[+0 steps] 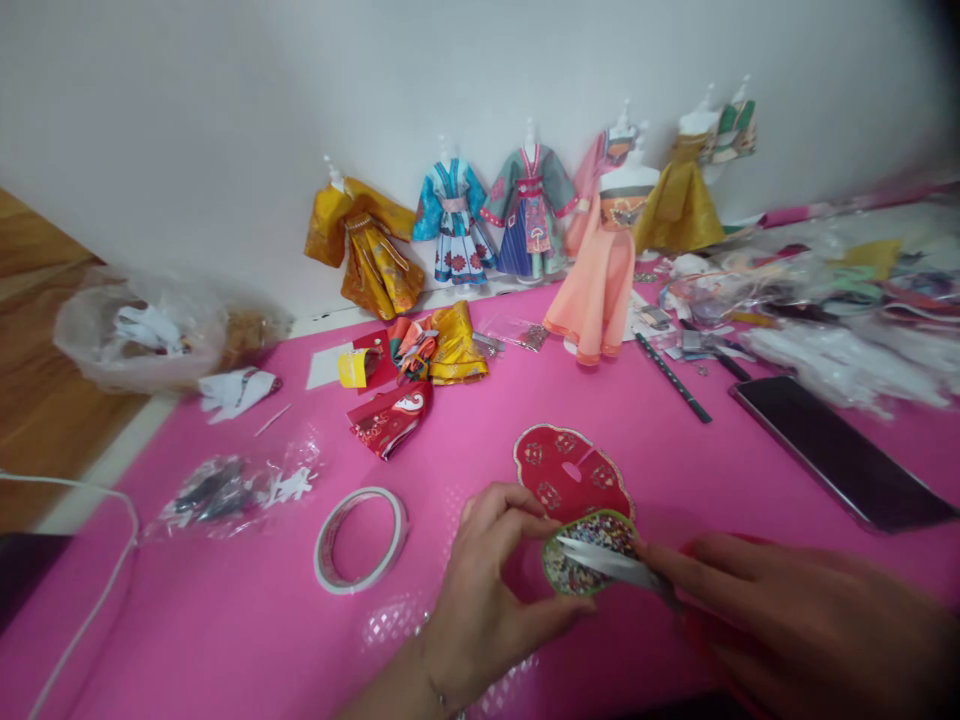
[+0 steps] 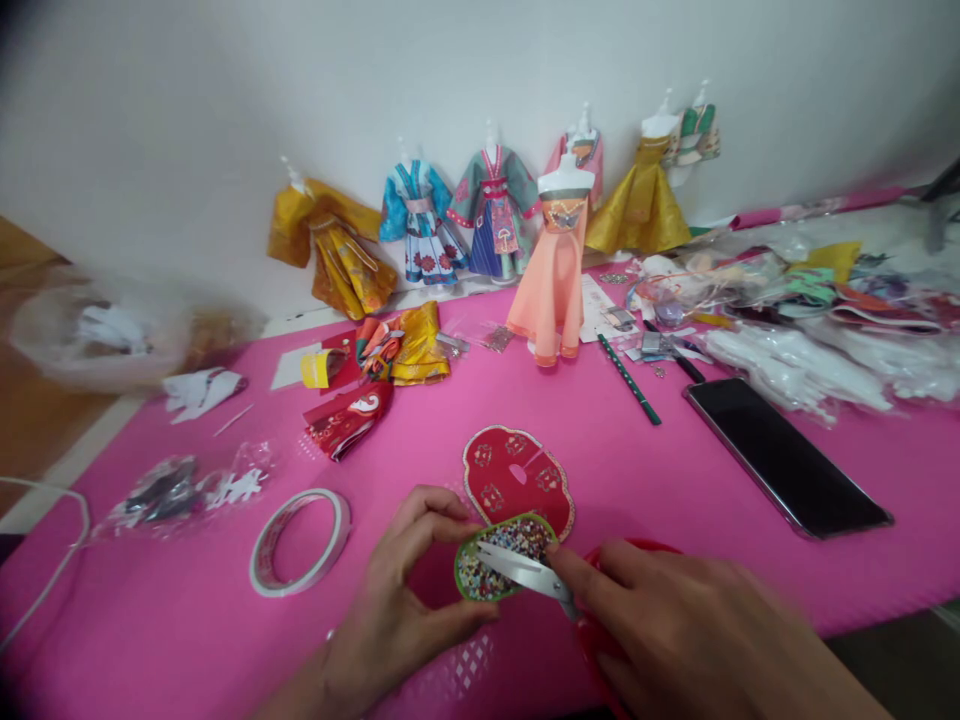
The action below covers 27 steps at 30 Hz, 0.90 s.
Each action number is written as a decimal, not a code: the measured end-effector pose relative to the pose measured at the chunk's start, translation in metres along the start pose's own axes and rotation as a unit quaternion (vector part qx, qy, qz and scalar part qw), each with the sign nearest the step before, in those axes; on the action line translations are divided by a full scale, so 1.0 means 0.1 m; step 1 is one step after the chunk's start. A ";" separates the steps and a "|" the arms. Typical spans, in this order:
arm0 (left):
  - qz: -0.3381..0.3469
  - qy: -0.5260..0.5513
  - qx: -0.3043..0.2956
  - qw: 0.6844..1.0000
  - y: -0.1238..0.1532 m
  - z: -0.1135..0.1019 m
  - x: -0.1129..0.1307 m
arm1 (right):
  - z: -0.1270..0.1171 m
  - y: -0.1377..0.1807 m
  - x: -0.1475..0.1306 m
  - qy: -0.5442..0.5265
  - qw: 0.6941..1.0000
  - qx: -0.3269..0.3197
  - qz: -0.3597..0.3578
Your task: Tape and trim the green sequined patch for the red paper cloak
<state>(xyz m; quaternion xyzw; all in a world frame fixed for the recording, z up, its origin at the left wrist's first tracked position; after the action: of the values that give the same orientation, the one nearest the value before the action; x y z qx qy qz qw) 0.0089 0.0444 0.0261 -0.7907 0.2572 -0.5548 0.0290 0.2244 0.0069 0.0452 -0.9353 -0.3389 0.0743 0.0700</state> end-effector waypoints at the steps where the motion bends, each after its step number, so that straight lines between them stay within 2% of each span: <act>1: -0.002 0.002 0.000 1.000 0.00 0.00 0.00 | 0.01 0.00 0.00 0.000 1.000 -0.003 0.001; 27: -0.004 0.014 0.008 1.000 -0.02 0.00 -0.03 | 0.00 -0.01 -0.02 0.036 0.999 0.005 -0.003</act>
<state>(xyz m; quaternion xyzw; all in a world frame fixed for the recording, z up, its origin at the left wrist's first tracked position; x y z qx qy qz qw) 0.0094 0.0472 0.0241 -0.7836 0.2504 -0.5677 0.0296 0.2228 0.0065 0.0456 -0.9360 -0.3384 0.0421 0.0867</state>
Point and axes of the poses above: each hand's wrist, its own y-axis away from the middle knuckle, its own z-axis out of the palm, x = y × z, the point moved 5 cm from there along -y, towards the middle knuckle, and after that the axes turned 6 degrees about y, right-handed, at the moved point
